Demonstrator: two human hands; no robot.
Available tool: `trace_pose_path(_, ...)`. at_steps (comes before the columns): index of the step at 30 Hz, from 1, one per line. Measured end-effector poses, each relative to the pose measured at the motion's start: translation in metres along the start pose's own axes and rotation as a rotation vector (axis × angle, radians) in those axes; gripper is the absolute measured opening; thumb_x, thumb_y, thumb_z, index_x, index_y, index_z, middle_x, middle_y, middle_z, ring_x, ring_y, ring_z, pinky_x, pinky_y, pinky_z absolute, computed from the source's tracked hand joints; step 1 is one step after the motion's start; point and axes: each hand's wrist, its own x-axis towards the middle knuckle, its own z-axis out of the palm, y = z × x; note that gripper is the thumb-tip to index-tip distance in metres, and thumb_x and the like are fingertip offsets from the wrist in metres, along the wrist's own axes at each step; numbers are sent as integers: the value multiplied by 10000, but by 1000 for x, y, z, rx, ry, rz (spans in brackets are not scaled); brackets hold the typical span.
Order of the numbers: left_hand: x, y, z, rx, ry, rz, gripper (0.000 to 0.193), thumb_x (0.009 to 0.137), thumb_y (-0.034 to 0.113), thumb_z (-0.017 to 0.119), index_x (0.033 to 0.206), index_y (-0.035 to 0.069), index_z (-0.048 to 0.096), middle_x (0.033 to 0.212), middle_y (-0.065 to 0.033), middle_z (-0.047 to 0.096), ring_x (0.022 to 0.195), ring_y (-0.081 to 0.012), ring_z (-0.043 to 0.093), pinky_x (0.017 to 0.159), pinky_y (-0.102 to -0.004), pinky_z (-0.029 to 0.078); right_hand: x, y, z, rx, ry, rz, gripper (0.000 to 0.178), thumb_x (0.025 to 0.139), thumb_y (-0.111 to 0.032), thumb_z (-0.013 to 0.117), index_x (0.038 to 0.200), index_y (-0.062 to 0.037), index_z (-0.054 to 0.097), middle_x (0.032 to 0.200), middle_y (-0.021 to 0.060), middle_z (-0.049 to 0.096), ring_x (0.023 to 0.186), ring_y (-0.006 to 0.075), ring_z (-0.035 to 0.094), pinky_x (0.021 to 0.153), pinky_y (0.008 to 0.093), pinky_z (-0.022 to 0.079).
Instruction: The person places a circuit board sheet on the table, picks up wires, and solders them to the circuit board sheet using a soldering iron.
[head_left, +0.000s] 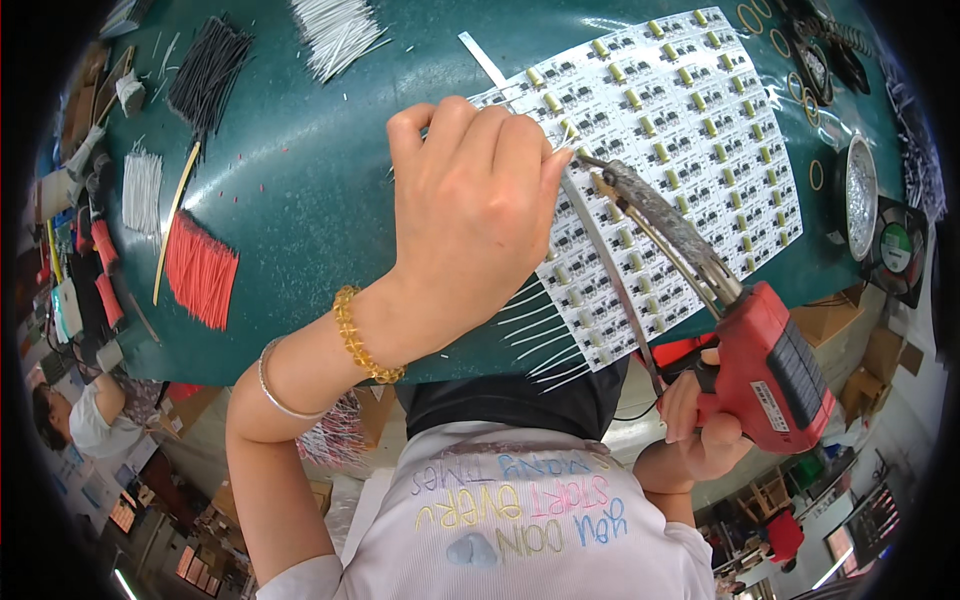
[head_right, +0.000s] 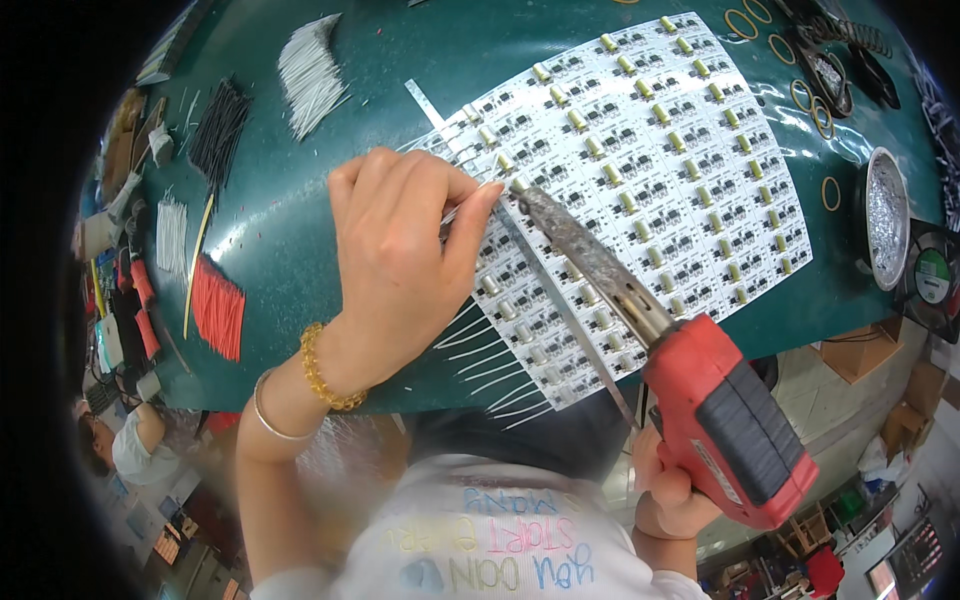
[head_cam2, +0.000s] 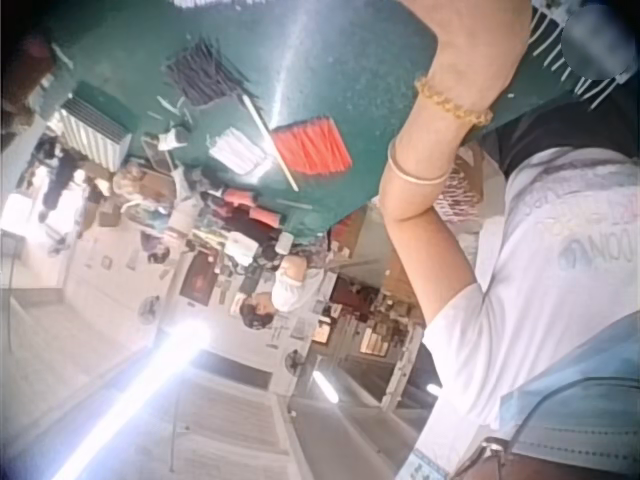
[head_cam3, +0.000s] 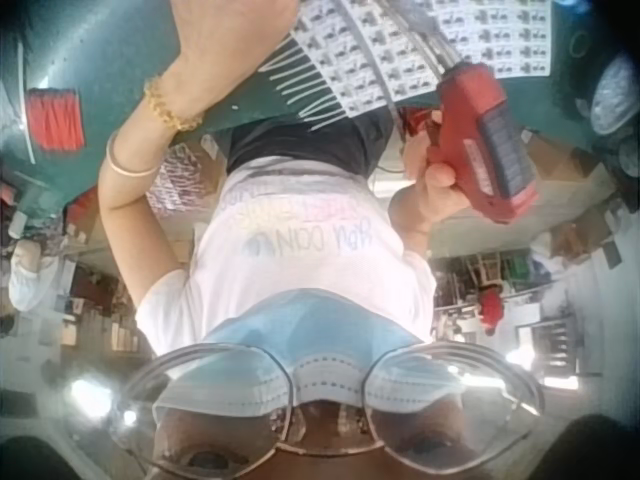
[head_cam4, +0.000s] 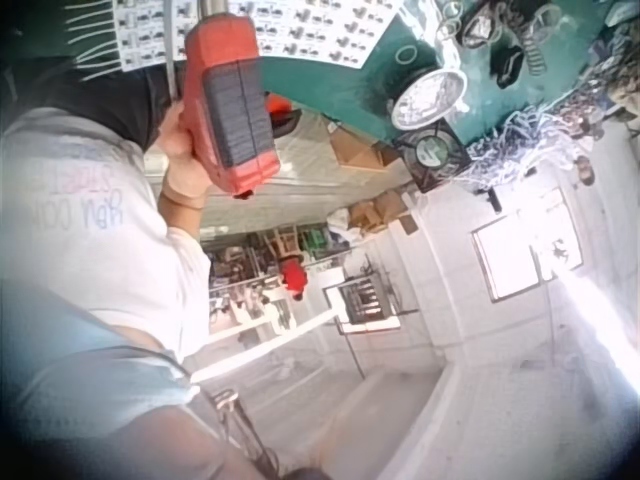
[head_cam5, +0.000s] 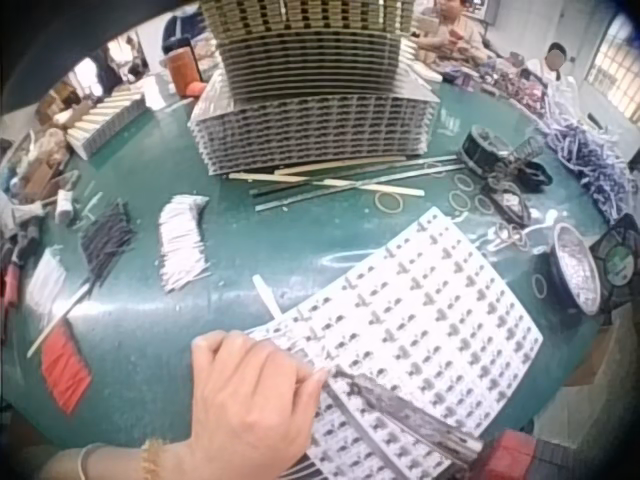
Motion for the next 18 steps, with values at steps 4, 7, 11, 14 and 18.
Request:
trace_pose_path(4, 0, 0, 0, -2, -2, 8, 169, 756, 74, 704, 709, 75, 541, 661, -20, 517, 660, -204, 460, 724, -343, 318, 5, -4, 3, 6, -39, -1, 725, 868, -506, 562, 1147, 140, 387, 481, 19, 449, 358, 104, 418, 381, 237, 344)
trace_pose_path(7, 0, 0, -1, -9, -6, 9, 168, 754, 71, 705, 710, 76, 543, 662, -21, 519, 661, -203, 460, 720, -341, 319, 2, -3, 3, -3, -19, 11, 739, 865, -511, 563, 1152, 146, 382, 481, 16, 451, 355, 105, 417, 379, 236, 341)
trace_pose_path(11, 1, 0, -3, -87, -2, -44, 145, 749, 72, 710, 716, 73, 568, 655, -16, 529, 656, -198, 466, 704, -327, 323, -4, 9, -6, -54, 45, -40, 743, 865, -517, 563, 1157, 142, 383, 481, 10, 453, 353, 106, 418, 379, 237, 345)
trace_pose_path(14, 2, -6, -11, -153, 73, 25, 120, 748, 81, 715, 719, 67, 600, 639, -12, 536, 647, -192, 476, 696, -315, 325, 3, -6, -1, -8, -27, -1, 734, 868, -514, 564, 1161, 134, 385, 480, 11, 453, 352, 106, 416, 382, 238, 352)
trace_pose_path(18, 0, 4, -19, -200, -64, -61, 106, 748, 86, 717, 706, 64, 622, 625, -9, 541, 641, -185, 484, 696, -310, 326, 0, -5, -5, 50, -50, -30, 736, 868, -513, 568, 1173, 130, 384, 478, 7, 450, 353, 106, 420, 385, 235, 357)
